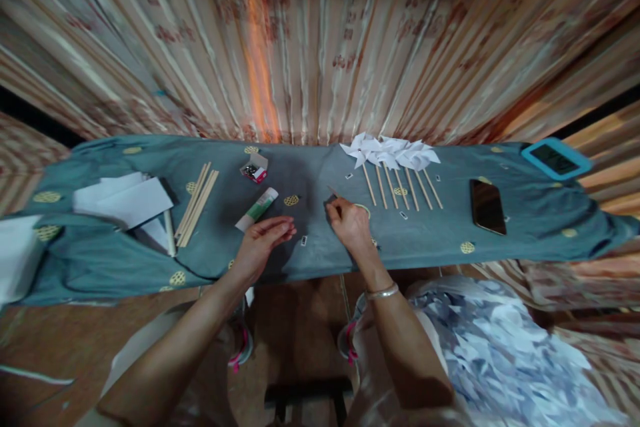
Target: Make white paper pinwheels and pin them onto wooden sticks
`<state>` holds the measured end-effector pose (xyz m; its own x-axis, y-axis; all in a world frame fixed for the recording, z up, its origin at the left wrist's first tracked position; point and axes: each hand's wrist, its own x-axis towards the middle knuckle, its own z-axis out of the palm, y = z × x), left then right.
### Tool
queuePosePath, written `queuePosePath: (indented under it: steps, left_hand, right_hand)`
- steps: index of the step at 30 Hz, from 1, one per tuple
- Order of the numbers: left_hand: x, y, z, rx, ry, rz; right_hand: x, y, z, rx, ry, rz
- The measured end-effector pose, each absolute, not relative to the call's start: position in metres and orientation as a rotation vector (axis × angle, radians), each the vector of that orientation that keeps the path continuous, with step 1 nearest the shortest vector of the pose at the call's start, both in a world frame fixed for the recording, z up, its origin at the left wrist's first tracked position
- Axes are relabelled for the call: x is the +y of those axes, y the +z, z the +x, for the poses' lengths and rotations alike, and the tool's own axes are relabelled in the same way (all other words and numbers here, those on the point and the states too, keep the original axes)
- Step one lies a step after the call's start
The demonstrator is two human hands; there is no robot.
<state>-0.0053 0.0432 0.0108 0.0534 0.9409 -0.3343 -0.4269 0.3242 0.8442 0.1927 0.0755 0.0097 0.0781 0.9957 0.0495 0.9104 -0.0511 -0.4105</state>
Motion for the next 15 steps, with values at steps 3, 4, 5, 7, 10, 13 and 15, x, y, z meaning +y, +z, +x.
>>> queuePosePath:
  steps: [3,4,5,7,10,13,15]
  left_hand:
    - [0.040,0.013,-0.013,1.070,1.155,0.653]
    - [0.039,0.014,-0.016,1.082,1.153,0.664]
    - [0.038,0.015,-0.019,1.095,1.149,0.675]
    - [0.034,0.017,-0.026,1.111,1.135,0.709]
    - [0.023,0.025,-0.034,1.113,1.113,0.811]
    - [0.012,0.049,-0.037,1.069,1.100,0.917]
    - [0.004,0.072,-0.036,0.984,1.059,0.973]
  right_hand:
    - [0.067,-0.004,0.176,-1.901,0.454,-1.817]
    - [0.065,-0.008,0.172,-1.904,0.479,-1.771]
    - [0.065,-0.012,0.170,-1.903,0.495,-1.740]
    - [0.064,-0.017,0.167,-1.900,0.496,-1.705]
    - [0.065,-0.022,0.166,-1.906,0.458,-1.691]
    - [0.066,-0.025,0.165,-1.926,0.428,-1.680]
    - [0.066,-0.026,0.164,-1.935,0.406,-1.671]
